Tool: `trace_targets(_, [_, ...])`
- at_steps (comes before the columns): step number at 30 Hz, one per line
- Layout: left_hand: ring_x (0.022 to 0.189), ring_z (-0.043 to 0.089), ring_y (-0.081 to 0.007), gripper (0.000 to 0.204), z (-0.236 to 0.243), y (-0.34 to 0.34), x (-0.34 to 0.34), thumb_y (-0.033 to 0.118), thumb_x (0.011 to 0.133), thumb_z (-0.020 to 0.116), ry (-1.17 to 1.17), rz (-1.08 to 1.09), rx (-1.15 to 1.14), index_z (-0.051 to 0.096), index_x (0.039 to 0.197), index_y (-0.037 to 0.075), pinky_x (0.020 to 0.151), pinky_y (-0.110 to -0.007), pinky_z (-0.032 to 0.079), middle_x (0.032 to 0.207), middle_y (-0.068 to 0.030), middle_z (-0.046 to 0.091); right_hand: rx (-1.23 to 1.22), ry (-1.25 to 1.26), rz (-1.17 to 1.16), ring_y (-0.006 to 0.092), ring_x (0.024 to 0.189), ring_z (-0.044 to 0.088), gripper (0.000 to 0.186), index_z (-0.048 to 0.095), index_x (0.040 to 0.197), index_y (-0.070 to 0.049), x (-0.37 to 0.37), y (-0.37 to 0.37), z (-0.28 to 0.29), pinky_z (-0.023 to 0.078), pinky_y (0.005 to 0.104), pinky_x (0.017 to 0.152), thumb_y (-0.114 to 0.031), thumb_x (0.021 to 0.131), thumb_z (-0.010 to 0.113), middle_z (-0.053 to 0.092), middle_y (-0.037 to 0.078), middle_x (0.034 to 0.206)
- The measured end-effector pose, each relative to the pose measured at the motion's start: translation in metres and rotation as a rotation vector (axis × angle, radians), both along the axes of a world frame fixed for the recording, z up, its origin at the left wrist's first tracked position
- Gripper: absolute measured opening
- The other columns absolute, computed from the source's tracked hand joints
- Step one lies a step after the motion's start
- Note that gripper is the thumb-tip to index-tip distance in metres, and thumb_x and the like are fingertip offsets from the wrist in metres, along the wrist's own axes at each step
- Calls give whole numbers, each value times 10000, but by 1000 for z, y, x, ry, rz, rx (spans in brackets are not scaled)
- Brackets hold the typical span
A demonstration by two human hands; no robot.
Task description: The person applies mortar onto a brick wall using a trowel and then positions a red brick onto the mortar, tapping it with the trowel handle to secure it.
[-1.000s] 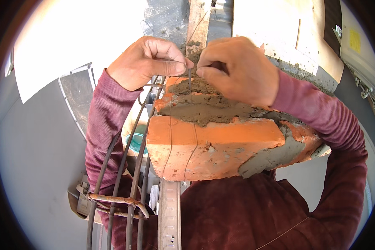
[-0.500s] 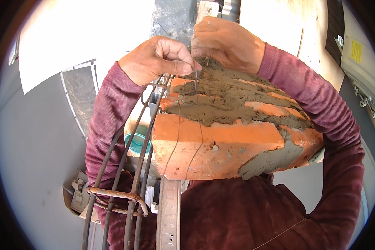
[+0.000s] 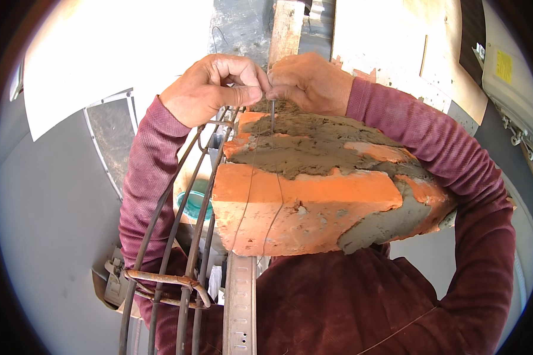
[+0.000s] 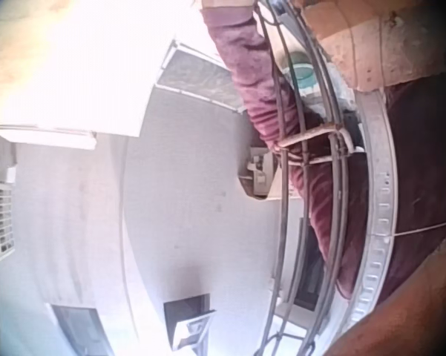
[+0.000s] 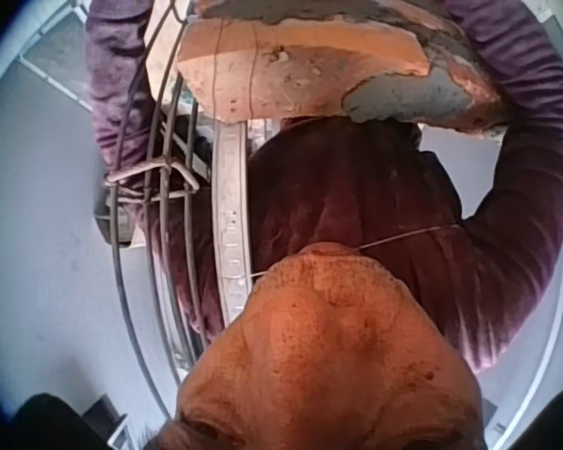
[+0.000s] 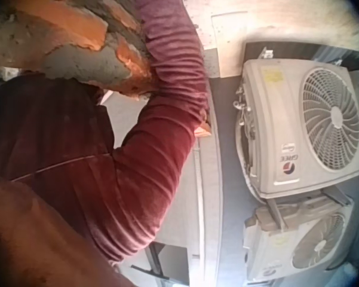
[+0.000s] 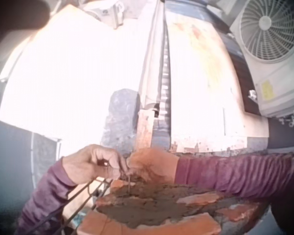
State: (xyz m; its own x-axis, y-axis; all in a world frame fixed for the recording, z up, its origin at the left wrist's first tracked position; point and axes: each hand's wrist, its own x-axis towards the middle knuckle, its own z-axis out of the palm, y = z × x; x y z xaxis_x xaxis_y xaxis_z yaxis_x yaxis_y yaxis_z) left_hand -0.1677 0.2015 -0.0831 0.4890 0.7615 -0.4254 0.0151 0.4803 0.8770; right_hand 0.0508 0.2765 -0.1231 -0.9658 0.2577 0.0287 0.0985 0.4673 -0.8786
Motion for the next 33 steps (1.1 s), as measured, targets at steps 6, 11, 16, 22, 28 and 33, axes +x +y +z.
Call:
trace_targets(6, [910, 615, -144, 103, -11, -4, 4, -17, 906, 556, -100, -11, -33, 593, 823, 29, 831, -289, 493, 1039, -123, 690, -44, -122, -48, 315, 602, 558, 191, 554, 745, -18, 6, -5, 2, 461, 410, 596, -128, 899, 579, 531, 150, 623])
trace_targets(11, [964, 632, -163, 119, -6, -4, 4, -25, 907, 546, -98, -27, -36, 581, 807, 28, 857, -301, 498, 1034, -128, 696, -5, -168, -20, 300, 545, 513, 145, 570, 762, 0, 12, -3, 8, 415, 403, 534, -75, 885, 585, 505, 143, 612])
trace_targets(16, [993, 643, -172, 126, -8, -5, 3, -13, 912, 560, -143, -10, -44, 577, 797, 36, 882, -308, 504, 1031, -119, 700, -47, -235, 8, 317, 560, 515, 207, 575, 768, -3, 7, -10, 12, 412, 406, 540, -151, 909, 605, 523, 164, 632])
trace_targets(22, [973, 638, -166, 123, -6, -7, 4, -10, 912, 567, -111, -1, -34, 579, 798, 35, 884, -311, 505, 1030, -115, 698, 81, -209, 38, 322, 559, 512, 187, 612, 809, -22, 14, -3, 10, 403, 408, 527, -179, 909, 620, 536, 164, 637])
trace_targets(28, [901, 611, -130, 151, -5, -9, 4, 52, 928, 567, -53, 4, -26, 561, 777, 66, 825, -292, 462, 1008, -102, 683, 44, -429, 159, 302, 772, 659, 187, 692, 948, -98, 8, -5, 29, 526, 420, 685, -207, 958, 539, 665, 118, 763])
trace_targets(33, [903, 607, -130, 143, -10, -7, 2, 51, 921, 574, -75, -21, -18, 564, 779, 67, 815, -291, 458, 1013, -102, 683, -32, -391, 150, 298, 781, 662, 182, 695, 965, -102, 12, -10, 21, 525, 420, 697, -189, 951, 536, 674, 119, 788])
